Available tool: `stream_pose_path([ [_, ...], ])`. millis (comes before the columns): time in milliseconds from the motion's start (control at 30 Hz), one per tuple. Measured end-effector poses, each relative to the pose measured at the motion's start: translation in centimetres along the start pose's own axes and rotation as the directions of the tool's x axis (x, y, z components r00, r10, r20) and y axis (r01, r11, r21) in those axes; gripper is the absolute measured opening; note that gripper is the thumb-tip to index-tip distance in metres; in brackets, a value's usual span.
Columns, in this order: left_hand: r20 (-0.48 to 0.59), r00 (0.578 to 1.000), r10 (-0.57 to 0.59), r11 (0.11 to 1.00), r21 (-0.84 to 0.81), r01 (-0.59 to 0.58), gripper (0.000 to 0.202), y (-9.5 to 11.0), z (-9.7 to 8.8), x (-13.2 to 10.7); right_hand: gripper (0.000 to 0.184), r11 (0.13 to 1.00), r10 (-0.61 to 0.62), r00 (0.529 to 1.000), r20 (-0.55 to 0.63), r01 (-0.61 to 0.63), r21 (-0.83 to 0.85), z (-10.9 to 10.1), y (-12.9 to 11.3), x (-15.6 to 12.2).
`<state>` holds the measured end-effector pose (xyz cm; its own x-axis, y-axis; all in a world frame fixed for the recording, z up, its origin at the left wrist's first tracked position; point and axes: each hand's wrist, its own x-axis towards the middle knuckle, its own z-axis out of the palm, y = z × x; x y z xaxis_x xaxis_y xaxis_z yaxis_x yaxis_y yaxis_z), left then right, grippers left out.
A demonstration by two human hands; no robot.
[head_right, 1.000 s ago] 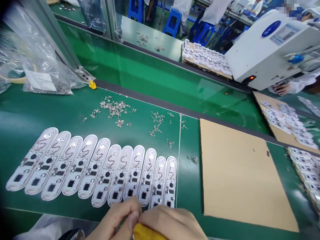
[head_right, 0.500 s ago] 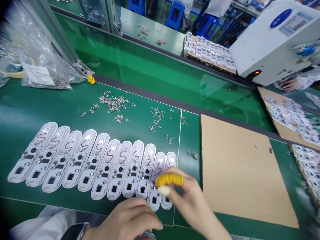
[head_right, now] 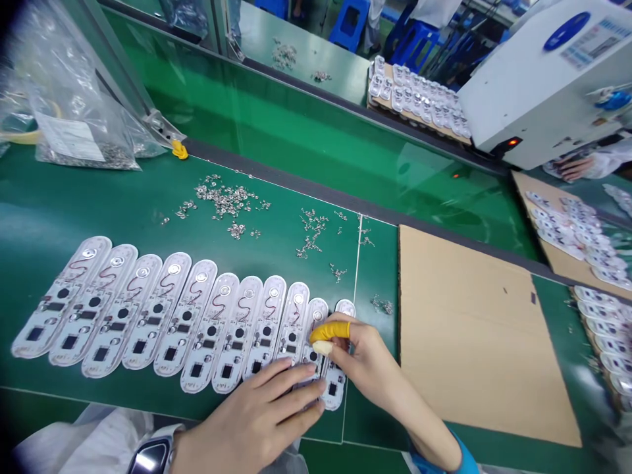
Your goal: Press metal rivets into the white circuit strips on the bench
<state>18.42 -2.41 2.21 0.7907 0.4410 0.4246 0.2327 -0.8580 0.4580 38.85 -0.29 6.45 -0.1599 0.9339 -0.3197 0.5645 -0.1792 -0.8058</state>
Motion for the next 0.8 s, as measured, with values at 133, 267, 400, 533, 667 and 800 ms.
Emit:
stream_pose_path([
  [133, 0.008, 1.000, -0.005, 1.000, -0.006, 0.005, 0.023, -0.1, -0.1, 0.1, 0.021, 1.000, 0.003, 1.000, 0.028, -0.002, -0.024, -0.2, -0.2, 0.2],
  [267, 0.014, 1.000, -0.009, 1.000, -0.011, 0.009, 0.023, -0.2, 0.1, 0.1, 0.018, 0.999, -0.002, 0.996, 0.093, 0.007, -0.049, -0.5, -0.6, 0.6],
  [400, 0.013, 1.000, -0.009, 1.000, -0.017, 0.010, 0.022, -0.2, 0.2, 0.0, 0.017, 0.997, -0.016, 0.992, 0.125, 0.025, -0.075, -0.8, -0.7, 0.9],
  [533, 0.010, 1.000, -0.014, 1.000, -0.023, 0.014, 0.023, -0.1, 0.2, 0.1, 0.021, 0.991, -0.046, 0.990, 0.131, 0.061, -0.118, -0.8, -0.7, 1.3],
  [667, 0.019, 1.000, -0.014, 1.000, -0.025, 0.015, 0.022, 0.0, 0.1, 0.3, 0.021, 0.987, -0.067, 0.981, 0.182, 0.092, -0.134, -0.5, -0.8, 1.6],
  [800, 0.016, 1.000, -0.016, 0.999, -0.032, 0.017, 0.021, -0.2, -0.1, 0.4, 0.017, 0.986, -0.074, 0.981, 0.178, 0.099, -0.134, -0.7, -0.9, 1.6],
])
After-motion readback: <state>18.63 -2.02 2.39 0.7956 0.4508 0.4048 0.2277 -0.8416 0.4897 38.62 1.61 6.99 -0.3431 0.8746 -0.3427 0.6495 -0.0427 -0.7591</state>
